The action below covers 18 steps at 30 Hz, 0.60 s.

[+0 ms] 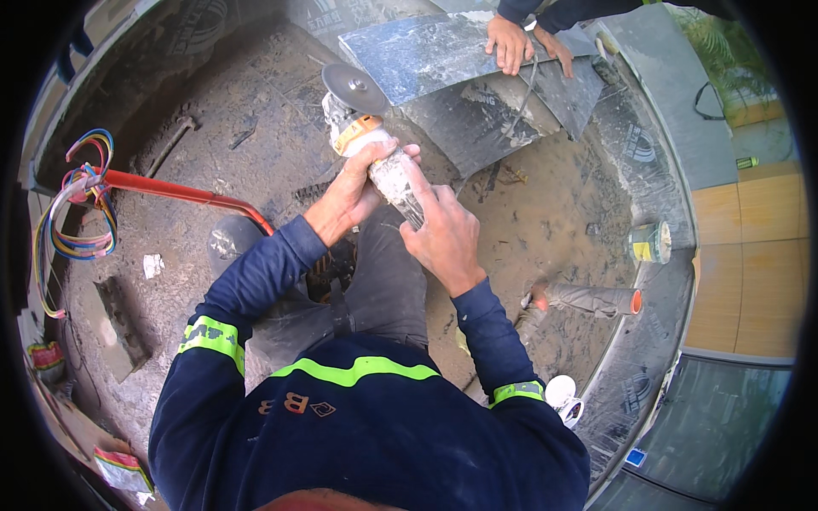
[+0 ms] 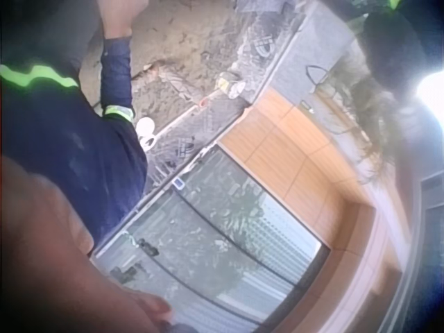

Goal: The person uses an angle grinder to cut a large rectangular tile on a construction site. After cutting, the person lifts and inspects the tile, then places it back down.

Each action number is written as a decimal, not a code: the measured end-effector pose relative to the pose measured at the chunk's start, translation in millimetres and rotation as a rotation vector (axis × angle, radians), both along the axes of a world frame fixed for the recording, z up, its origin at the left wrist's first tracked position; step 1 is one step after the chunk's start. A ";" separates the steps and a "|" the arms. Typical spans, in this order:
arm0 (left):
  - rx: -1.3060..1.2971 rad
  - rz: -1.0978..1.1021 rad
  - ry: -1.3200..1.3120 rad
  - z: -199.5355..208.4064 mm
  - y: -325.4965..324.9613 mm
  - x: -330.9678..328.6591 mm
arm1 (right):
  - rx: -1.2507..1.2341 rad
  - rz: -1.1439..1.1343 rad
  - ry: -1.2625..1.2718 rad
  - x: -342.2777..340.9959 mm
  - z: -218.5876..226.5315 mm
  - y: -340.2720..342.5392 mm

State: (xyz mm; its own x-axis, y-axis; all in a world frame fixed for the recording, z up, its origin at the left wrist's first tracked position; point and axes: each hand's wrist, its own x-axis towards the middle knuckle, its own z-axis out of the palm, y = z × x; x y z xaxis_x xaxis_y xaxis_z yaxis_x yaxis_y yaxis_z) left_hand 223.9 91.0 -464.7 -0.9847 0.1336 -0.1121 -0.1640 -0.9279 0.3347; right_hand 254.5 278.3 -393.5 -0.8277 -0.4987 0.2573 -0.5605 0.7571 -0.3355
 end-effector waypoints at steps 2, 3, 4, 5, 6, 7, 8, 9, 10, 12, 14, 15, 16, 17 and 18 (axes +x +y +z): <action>-0.018 0.002 0.012 -1.3 2.1 1.8 | 0.003 -0.002 -0.006 2.2 1.1 2.4; -0.030 0.003 0.024 -1.8 3.3 2.9 | 0.005 -0.002 -0.009 3.6 1.9 3.5; -0.053 0.006 0.015 -2.1 4.2 3.7 | 0.001 0.000 -0.013 4.5 2.8 4.6; -0.042 0.001 0.034 -2.4 5.3 5.0 | -0.003 0.002 -0.016 6.0 3.5 5.8; -0.042 -0.003 0.032 -2.4 6.6 6.2 | -0.008 0.005 -0.020 6.7 3.8 6.8; -0.050 -0.009 0.014 -2.6 7.3 7.0 | 0.000 0.008 -0.017 6.9 3.9 7.8; -0.045 -0.001 0.028 -2.9 7.7 7.6 | 0.007 0.010 -0.015 7.1 3.4 9.2; -0.047 0.004 0.025 -3.6 8.2 7.8 | 0.016 0.011 -0.012 7.2 2.4 10.4; -0.050 0.007 0.023 -4.6 8.7 7.7 | 0.015 0.010 -0.018 6.8 0.9 11.2; -0.053 0.011 0.030 -7.8 8.1 4.8 | 0.006 0.016 -0.018 4.5 -2.4 11.9; -0.029 0.003 0.032 -11.9 8.4 0.3 | 0.066 -0.022 -0.004 1.7 -4.1 10.6; -0.016 0.009 0.034 -12.9 9.2 -3.6 | 0.068 -0.006 0.018 -2.3 -5.4 5.9; -0.019 0.034 0.039 -13.4 4.1 -8.6 | 0.059 -0.021 0.005 -4.6 -4.9 1.2; -0.010 0.031 0.026 -12.8 2.7 -10.5 | 0.025 -0.003 0.004 -4.4 -1.8 -1.3; -0.001 0.035 0.041 -11.7 0.0 -12.1 | -0.026 0.033 0.010 -5.8 0.8 -6.0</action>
